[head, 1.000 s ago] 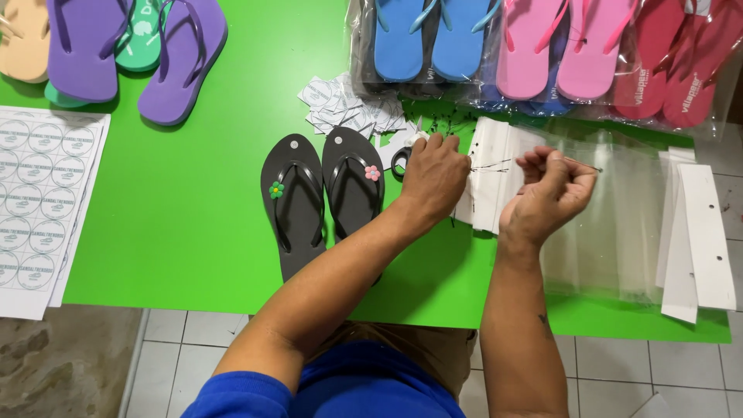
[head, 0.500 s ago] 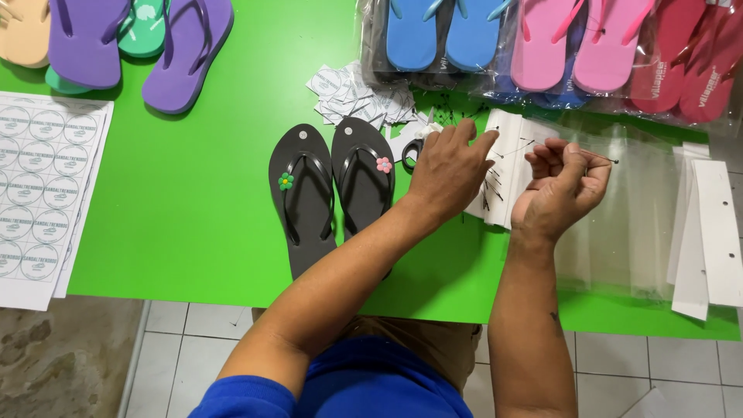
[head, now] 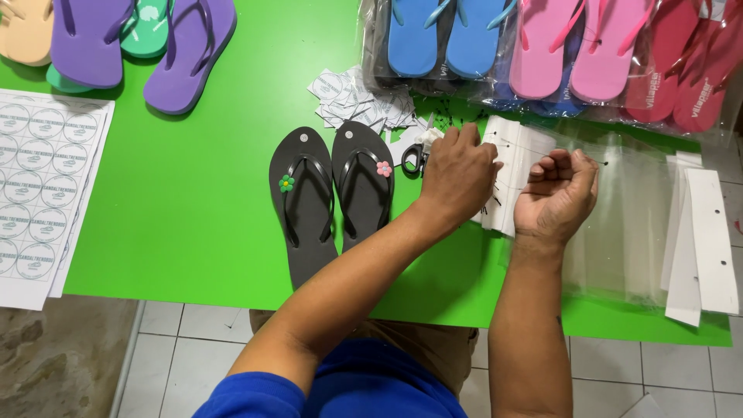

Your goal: Cleaning flip-flops with a cloth and packaging them into plastic bags

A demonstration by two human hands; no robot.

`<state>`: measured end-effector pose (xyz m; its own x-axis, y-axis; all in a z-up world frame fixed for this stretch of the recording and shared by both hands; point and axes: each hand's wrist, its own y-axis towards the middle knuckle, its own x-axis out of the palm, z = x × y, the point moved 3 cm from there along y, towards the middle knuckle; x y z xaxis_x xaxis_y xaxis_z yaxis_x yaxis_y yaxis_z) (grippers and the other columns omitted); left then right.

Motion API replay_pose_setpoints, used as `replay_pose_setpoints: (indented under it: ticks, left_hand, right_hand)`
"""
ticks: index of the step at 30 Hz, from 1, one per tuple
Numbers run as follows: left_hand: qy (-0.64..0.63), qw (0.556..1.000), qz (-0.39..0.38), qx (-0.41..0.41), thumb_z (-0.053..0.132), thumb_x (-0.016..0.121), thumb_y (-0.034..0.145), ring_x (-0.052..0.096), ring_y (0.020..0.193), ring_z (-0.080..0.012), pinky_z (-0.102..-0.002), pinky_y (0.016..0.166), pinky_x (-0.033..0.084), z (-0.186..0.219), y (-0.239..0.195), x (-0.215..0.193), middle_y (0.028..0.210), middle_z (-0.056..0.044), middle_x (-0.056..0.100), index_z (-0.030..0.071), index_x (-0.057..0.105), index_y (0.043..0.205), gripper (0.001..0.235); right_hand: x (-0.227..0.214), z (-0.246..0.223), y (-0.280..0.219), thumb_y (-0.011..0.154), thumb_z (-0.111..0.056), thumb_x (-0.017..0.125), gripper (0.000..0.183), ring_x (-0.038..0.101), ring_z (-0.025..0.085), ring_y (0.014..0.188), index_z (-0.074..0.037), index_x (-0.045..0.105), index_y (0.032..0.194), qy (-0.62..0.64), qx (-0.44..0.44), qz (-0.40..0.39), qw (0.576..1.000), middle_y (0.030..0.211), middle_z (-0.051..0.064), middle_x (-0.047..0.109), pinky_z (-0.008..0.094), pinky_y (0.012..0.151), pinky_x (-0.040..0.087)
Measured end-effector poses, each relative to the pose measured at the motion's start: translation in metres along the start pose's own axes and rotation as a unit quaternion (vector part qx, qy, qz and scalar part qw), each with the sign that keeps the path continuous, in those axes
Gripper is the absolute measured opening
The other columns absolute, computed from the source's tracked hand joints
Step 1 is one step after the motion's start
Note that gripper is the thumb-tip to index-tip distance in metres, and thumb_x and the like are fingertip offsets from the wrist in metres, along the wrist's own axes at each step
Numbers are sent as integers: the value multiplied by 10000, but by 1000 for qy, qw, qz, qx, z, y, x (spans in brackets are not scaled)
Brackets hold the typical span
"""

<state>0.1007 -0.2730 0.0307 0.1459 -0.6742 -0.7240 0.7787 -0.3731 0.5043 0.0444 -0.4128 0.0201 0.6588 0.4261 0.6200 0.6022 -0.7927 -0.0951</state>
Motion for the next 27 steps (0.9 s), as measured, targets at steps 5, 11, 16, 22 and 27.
replay_pose_setpoints:
  ticks: [5,11,16,22,27]
  left_hand:
    - [-377,915,-141,25,402,645,895,591,665,-290,-408,604,452,41,-26,-96,750,-132,560,90,638,706,364]
    - [-700,622,-333,114,456,650,896,507,770,-62,-255,700,418,66,-78,-183,821,73,494,210,568,750,298]
    - [-658,649,-349,158,318,534,938,528,881,-208,-341,803,445,50,-97,-215,923,-27,490,136,524,898,187]
    - [-592,665,-389,237,114,355,999,555,1045,-428,-471,957,482,30,-112,-234,1076,-179,479,26,455,1119,179]
    - [-1,996,76,-46,304,775,909,580,813,-292,-427,705,475,-96,-117,-204,966,-50,562,171,689,920,159]
  right_hand:
    - [5,-5,-7,970,-197,748,183,610,121,638,-176,592,877,-45,-30,0,999,783,59,688,201,549,485]
    - [21,7,-29,1033,-84,741,161,566,135,617,-50,591,986,-162,-148,-134,966,732,108,585,223,555,467]
    - [49,19,-72,1039,-28,776,159,579,164,682,84,667,1008,-298,-247,-314,867,794,163,612,283,635,496]
    - [76,31,-118,965,-81,790,51,633,221,801,-57,749,980,-476,-397,-468,630,862,83,712,383,771,488]
    - [87,51,-134,870,-81,862,129,584,235,787,-163,807,954,-469,-496,-437,586,799,20,588,362,739,547]
